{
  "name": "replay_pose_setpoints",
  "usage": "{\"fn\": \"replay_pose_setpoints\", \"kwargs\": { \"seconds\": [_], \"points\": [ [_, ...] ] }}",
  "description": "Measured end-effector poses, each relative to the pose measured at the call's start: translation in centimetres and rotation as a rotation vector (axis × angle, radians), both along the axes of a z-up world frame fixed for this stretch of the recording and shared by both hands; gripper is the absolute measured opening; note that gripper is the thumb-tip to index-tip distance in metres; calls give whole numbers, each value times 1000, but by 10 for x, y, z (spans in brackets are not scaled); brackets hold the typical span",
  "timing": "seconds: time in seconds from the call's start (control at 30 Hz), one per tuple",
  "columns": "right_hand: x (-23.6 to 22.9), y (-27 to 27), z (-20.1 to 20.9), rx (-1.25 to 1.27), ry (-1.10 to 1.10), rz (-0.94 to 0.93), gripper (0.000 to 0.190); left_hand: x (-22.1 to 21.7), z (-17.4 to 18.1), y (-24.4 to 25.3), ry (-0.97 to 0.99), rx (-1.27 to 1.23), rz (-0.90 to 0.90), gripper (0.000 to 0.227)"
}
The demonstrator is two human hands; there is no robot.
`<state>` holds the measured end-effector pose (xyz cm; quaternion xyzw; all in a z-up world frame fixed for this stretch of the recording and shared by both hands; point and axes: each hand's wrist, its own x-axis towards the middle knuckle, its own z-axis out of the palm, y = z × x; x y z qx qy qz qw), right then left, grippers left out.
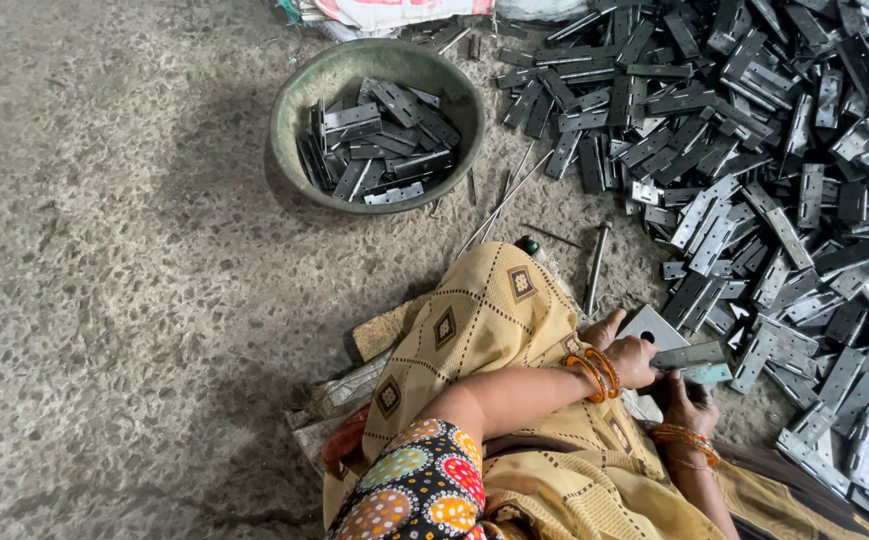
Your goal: The person sits on the floor and assembles metal door hinges by placing two hinge leaves together on a metal block. They use a hammer to drive a pin into the aligned holes, then place the finished hinge into a nearby bowl. The person repeats this process with multiple hinge parts from a large pile.
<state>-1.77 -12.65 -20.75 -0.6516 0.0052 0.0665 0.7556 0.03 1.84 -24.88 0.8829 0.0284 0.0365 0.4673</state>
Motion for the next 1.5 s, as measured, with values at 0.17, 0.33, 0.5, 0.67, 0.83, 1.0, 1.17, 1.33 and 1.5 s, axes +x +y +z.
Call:
{"fn": "replay_pose_setpoints", "kwargs": {
  "seconds": [0.17,0.33,0.5,0.67,0.83,1.0,1.17,1.33,1.5],
  "points": [
    [5,2,0,-172,303,56,34,8,5,13,154,130,-78,61],
    [6,1,-1,-94,330,72,44,9,12,29,290,140,65,58],
    [11,-14,-2,-71,405,105,44,16,43,76,254,-285,138,52],
    [14,-19,-17,-135,414,73,38,-8,109,173,-79,-1148,364,21],
    [18,-20,-26,-121,442,94,37,-13,150,260,-607,-1473,766,28],
    [25,-19,-30,-67,461,134,35,12,100,252,-465,-1441,953,24],
    [21,-28,-31,-106,449,143,35,46,80,192,-277,-1449,739,24],
    [20,-22,-29,-102,490,114,35,72,97,148,-127,-1349,401,22],
    [19,-21,-48,-59,488,80,36,80,67,132,1,-1336,227,15]
  ]
}}
